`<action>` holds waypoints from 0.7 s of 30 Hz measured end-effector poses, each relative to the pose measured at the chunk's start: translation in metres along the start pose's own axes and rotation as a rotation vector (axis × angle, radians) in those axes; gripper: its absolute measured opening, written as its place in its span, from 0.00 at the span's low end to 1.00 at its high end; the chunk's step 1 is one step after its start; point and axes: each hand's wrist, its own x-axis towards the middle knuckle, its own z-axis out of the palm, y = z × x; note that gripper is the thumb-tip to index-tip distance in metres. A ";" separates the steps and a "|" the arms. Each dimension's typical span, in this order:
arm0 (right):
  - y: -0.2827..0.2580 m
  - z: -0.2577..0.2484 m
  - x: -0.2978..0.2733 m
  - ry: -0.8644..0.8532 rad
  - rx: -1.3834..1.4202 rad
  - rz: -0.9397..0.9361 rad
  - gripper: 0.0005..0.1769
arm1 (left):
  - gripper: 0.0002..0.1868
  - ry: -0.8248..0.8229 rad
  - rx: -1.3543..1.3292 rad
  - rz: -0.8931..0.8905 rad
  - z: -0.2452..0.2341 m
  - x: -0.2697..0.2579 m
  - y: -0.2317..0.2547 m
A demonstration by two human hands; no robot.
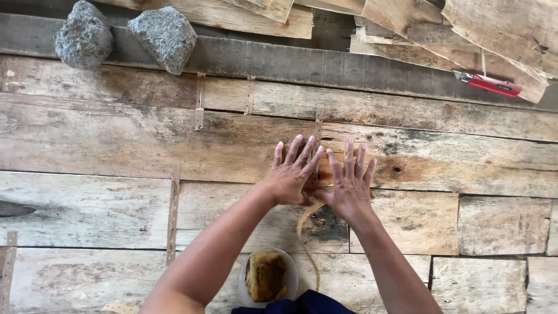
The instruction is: Applying glue to thin wood strips and attaching them to a wooden board surface to create a pattern or reinforcement.
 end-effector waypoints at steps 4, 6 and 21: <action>-0.007 -0.010 -0.030 -0.079 0.064 -0.019 0.71 | 0.69 -0.068 -0.265 0.058 -0.045 -0.019 0.006; -0.003 -0.025 -0.052 0.094 0.350 -0.061 0.59 | 0.58 0.029 -0.316 0.004 -0.040 -0.014 0.007; 0.104 -0.086 -0.198 0.699 1.558 -0.129 0.27 | 0.36 0.474 0.173 0.095 0.044 0.118 0.051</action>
